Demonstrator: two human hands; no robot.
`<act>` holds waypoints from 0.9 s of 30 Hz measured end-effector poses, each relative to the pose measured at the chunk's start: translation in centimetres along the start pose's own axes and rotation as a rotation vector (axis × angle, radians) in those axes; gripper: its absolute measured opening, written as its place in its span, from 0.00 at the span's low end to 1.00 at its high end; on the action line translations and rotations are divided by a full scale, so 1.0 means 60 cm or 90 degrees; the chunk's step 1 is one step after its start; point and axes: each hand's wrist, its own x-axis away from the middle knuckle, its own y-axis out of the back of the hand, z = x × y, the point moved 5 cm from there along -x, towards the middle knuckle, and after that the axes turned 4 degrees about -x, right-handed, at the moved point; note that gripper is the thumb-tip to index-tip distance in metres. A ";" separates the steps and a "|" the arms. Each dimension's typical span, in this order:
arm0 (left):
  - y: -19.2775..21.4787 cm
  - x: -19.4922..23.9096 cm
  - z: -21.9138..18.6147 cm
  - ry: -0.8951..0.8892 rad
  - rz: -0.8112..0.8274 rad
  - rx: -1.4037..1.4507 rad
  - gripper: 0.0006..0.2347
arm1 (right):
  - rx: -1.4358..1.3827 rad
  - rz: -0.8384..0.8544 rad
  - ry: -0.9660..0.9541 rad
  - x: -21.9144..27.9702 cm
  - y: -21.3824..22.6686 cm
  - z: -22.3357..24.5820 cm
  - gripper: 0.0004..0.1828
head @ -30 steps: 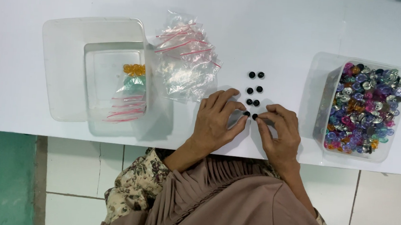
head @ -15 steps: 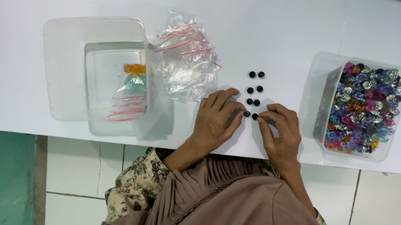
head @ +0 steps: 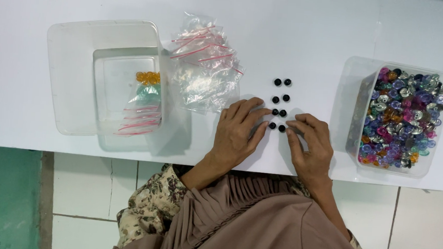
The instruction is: Sort and package small buttons into plastic zip-lock bags
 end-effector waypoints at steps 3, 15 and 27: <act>-0.003 -0.001 0.000 -0.007 0.004 -0.022 0.12 | 0.028 0.017 0.011 -0.013 0.000 0.012 0.13; -0.014 0.008 0.004 -0.020 0.045 -0.076 0.18 | 0.174 0.056 0.066 -0.001 -0.021 -0.007 0.30; -0.018 0.008 0.003 -0.016 0.027 -0.086 0.18 | 0.128 0.054 0.028 -0.001 -0.017 -0.009 0.27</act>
